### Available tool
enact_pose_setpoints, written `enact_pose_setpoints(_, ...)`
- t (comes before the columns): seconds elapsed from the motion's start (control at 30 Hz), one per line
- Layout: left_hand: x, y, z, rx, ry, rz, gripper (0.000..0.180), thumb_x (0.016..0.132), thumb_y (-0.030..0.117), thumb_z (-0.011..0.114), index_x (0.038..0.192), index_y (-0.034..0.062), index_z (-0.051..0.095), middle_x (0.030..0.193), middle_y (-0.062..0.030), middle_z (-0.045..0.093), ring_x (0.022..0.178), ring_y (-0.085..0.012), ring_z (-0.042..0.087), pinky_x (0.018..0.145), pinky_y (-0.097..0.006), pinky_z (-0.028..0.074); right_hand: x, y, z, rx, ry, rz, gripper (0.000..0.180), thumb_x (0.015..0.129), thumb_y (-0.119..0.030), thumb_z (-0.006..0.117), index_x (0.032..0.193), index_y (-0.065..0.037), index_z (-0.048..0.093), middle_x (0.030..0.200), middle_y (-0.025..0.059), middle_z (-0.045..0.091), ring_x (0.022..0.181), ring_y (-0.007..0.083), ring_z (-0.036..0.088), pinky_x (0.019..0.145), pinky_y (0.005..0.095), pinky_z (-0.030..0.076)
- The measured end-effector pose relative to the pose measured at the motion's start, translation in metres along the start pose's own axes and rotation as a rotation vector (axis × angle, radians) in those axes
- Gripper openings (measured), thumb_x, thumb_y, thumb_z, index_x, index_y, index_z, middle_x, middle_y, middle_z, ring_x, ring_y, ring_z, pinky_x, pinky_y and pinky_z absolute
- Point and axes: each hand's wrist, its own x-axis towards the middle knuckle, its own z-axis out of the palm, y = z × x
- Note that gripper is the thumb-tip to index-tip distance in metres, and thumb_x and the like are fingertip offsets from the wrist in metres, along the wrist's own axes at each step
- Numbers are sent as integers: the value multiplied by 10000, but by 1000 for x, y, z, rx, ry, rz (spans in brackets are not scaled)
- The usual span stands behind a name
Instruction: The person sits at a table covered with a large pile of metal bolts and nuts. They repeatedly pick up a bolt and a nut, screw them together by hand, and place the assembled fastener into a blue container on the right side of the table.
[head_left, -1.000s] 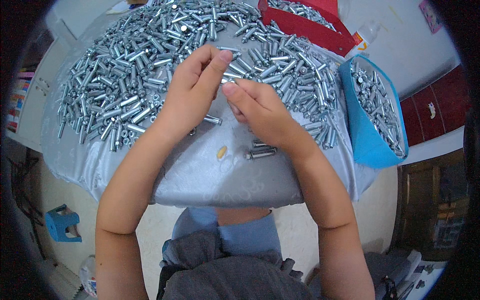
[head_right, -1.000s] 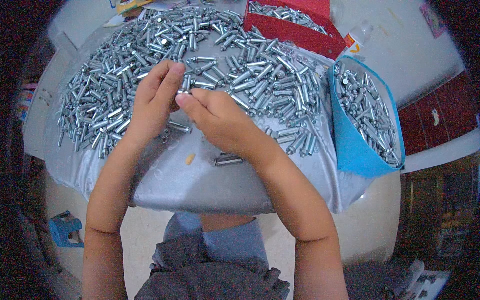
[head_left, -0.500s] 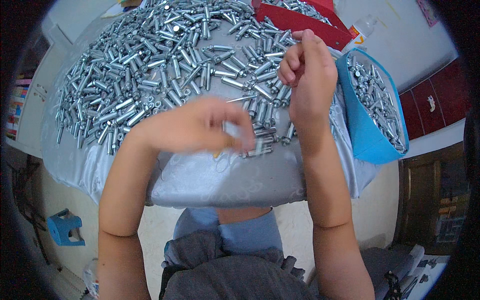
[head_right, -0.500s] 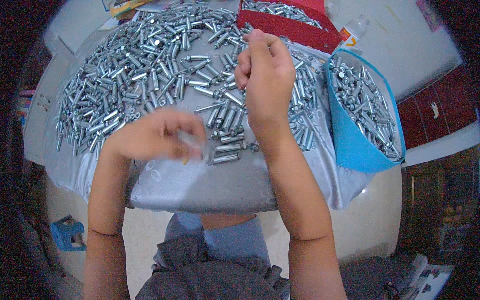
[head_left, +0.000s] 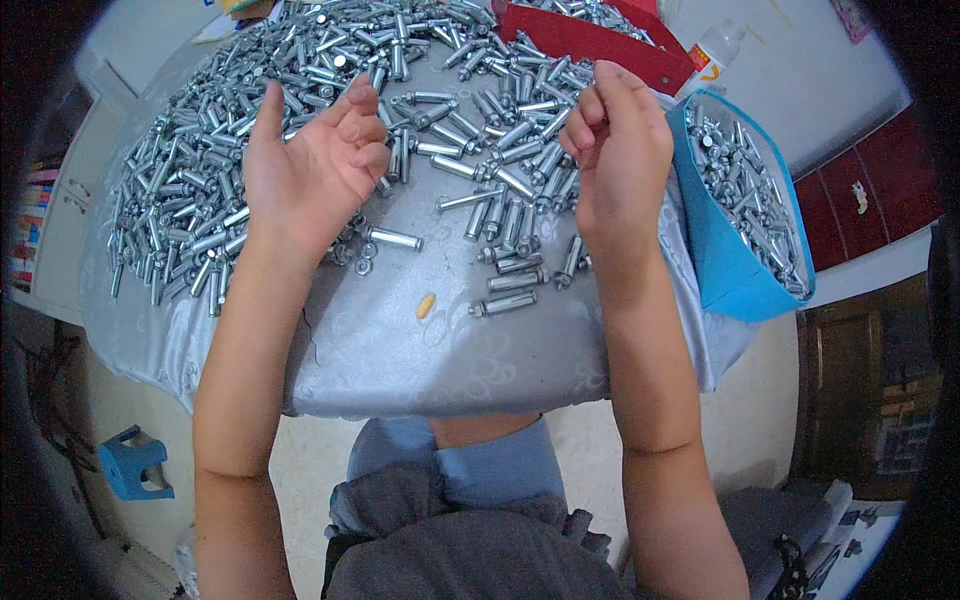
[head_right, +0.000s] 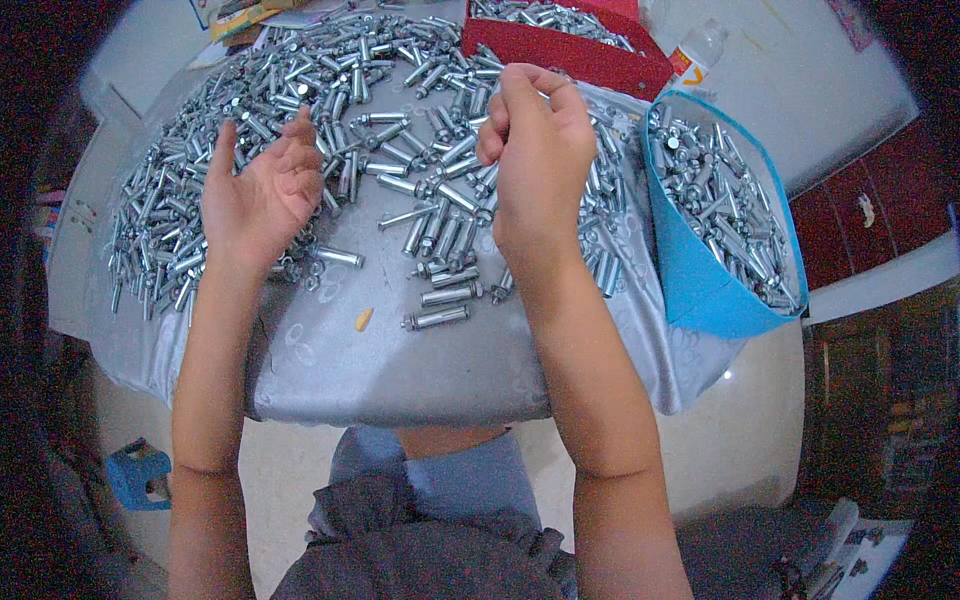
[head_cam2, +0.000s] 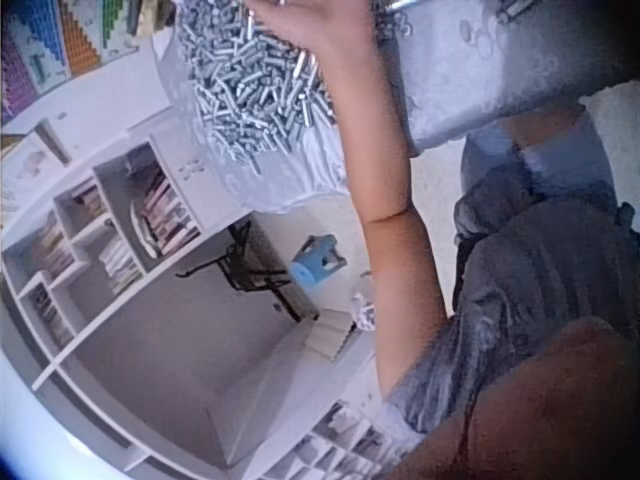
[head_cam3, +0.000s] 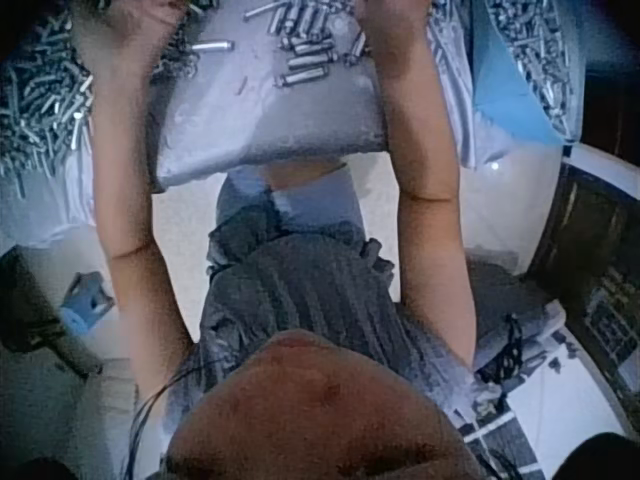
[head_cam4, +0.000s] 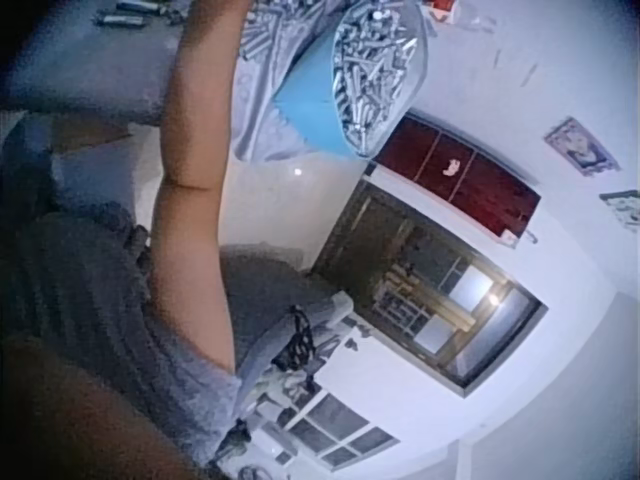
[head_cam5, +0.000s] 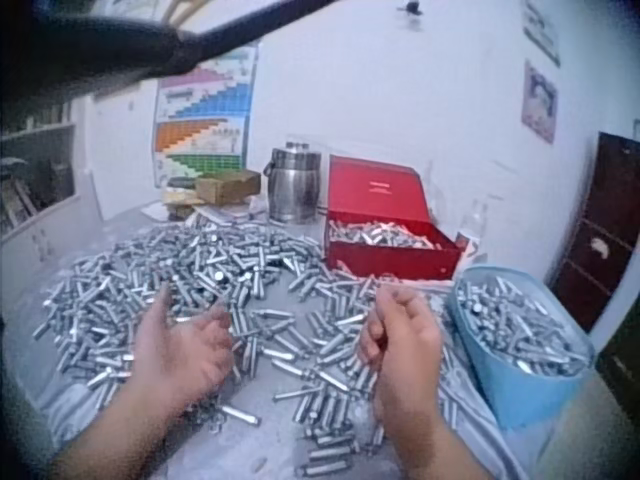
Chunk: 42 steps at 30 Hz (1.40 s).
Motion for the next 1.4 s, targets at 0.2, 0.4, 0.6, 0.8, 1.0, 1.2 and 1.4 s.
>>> enact_pose_setpoints(0.2,-2,4,3,86,-97,5,544,863,443,343,1081,-52,400,832,-58,462,631,-134,365,534,-257,300,-1,-1,1,-34,-15,1,121,814,-116,530,861,-8,501,582,2,429,444,69,382,396,201,303)
enact_pose_setpoints(0.4,-4,9,9,361,-50,80,408,825,329,432,1025,-25,465,758,-27,488,596,-106,386,531,-226,319,1,1,0,-80,-22,-2,121,796,-111,553,844,-3,528,576,-6,447,455,59,393,410,193,310)
enact_pose_setpoints(0.6,-6,-5,14,1134,87,299,235,734,143,501,909,-9,545,636,32,455,555,-49,387,530,-190,331,2,4,-2,-314,-142,50,125,775,-113,582,826,2,585,590,-25,484,487,43,417,442,177,324)
enact_pose_setpoints(0.8,-3,-4,12,1042,291,357,216,715,101,513,897,-8,555,638,31,449,550,-47,383,515,-182,323,-1,5,-8,-857,-544,-189,127,693,-151,625,774,-56,644,597,29,515,546,153,477,534,252,393)
enact_pose_setpoints(1.0,-1,2,9,1115,372,543,207,736,102,514,914,5,558,675,23,487,566,-41,392,515,-181,320,-11,8,-13,-1229,-954,-357,171,630,-153,664,781,-73,653,759,52,553,777,221,485,726,309,391)
enact_pose_setpoints(1.2,11,2,-20,1537,394,707,159,783,99,504,915,31,562,761,13,531,684,-65,470,622,-196,375,-13,13,-12,-1266,-949,-386,185,633,-151,660,795,-69,623,809,74,541,817,251,477,762,326,389)
enact_pose_setpoints(1.4,80,25,-23,2340,199,599,242,720,221,540,904,79,608,933,-168,577,876,-325,528,794,-407,414,-17,24,-15,-1310,-866,-381,155,669,-202,627,739,-63,624,809,109,548,826,279,496,755,372,414)
